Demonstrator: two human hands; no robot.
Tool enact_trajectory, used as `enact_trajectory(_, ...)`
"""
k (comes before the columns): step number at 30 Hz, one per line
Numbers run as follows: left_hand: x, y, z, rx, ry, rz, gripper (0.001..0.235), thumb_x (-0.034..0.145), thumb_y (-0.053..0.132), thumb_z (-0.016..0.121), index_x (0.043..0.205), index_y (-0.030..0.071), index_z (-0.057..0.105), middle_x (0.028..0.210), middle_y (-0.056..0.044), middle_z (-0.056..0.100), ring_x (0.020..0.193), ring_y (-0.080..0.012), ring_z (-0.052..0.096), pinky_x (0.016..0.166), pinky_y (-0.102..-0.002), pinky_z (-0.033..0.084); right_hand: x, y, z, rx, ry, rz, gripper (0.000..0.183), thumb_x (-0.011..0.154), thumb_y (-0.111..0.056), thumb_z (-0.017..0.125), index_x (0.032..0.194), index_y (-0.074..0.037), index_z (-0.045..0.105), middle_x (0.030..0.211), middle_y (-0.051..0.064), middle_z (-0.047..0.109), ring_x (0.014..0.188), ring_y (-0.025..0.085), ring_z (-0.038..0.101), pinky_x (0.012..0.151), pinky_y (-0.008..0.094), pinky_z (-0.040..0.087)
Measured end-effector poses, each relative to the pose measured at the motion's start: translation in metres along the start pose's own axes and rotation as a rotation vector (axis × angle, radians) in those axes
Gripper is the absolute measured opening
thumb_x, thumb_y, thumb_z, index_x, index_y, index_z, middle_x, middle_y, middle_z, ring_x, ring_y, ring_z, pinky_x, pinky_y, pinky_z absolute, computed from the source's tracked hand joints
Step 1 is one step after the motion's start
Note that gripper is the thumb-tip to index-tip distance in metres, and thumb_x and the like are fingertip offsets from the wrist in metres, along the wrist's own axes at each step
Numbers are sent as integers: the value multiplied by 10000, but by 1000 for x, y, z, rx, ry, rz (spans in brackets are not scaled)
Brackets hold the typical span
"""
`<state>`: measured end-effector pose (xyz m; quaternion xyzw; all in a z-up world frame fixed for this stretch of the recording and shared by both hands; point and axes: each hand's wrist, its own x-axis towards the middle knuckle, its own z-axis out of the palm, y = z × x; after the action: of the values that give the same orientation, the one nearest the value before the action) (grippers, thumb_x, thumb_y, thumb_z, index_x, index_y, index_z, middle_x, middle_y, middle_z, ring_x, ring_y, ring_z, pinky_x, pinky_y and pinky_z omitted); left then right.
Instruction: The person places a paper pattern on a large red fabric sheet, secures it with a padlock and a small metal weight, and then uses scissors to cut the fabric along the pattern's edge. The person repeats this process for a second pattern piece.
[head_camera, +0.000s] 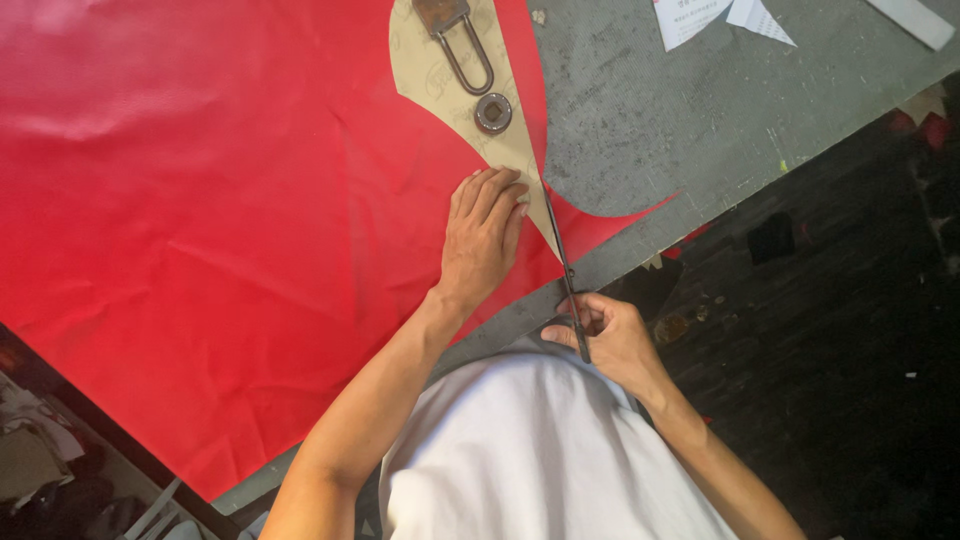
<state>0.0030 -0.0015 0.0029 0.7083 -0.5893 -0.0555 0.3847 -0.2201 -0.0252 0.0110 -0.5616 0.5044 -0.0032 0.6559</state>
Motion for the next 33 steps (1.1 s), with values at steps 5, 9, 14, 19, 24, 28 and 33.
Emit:
enact_trajectory(5, 0, 0, 0, -9, 12, 4, 188, 987, 75, 660, 1167, 22, 642, 1271, -103, 614, 1281, -292, 569, 1160, -481, 426, 0, 3, -2, 31, -14, -64, 345, 751, -237, 901, 922, -9, 707, 664, -52, 603, 604, 37, 484, 548, 230, 405)
enact_trajectory(9, -2, -2, 1, -11, 8, 6, 195, 976, 74, 666, 1161, 19, 639, 1269, -111, 613, 1279, -303, 568, 1157, -486, 426, 0, 4, -3, -14, 11, -55, 340, 735, -224, 920, 901, -6, 719, 657, -57, 543, 600, 43, 444, 538, 238, 371)
enact_trajectory(14, 1, -3, -1, -27, 11, 12, 204, 960, 64, 668, 1156, 17, 641, 1271, -124, 619, 1273, -316, 567, 1146, -492, 424, 11, -1, -2, -8, 16, -70, 346, 720, -228, 924, 890, -22, 705, 633, -66, 527, 583, 38, 426, 523, 237, 360)
enact_trajectory(19, 4, 1, -3, -49, 21, 9, 198, 948, 61, 677, 1138, 17, 645, 1265, -123, 630, 1270, -309, 572, 1137, -490, 435, 16, 1, -1, -70, 26, -115, 355, 720, -253, 932, 875, -27, 707, 601, -54, 505, 560, 49, 412, 506, 247, 348)
enact_trajectory(24, 10, 8, -13, -73, 37, -56, 248, 905, 61, 730, 1140, 37, 656, 1278, -133, 629, 1256, -343, 570, 1086, -471, 454, 17, 5, -3, -22, 16, -54, 354, 706, -258, 925, 876, -25, 719, 567, -50, 507, 528, 65, 418, 492, 255, 339)
enact_trajectory(28, 34, 7, -28, 2, 137, -47, 456, 862, 69, 795, 1279, 54, 612, 1366, -158, 554, 1264, -363, 522, 1079, -472, 460, 19, 2, -7, -1, 3, -51, 353, 699, -244, 936, 888, -23, 738, 574, -52, 537, 534, 57, 438, 502, 241, 348)
enact_trajectory(33, 74, -14, -40, -6, -73, -22, 792, 717, 109, 879, 1413, 68, 503, 1369, -149, 507, 1239, -372, 500, 1049, -469, 459, 17, 3, -9, 28, -18, -86, 335, 707, -214, 930, 888, -15, 731, 604, -58, 544, 547, 51, 443, 495, 245, 360)
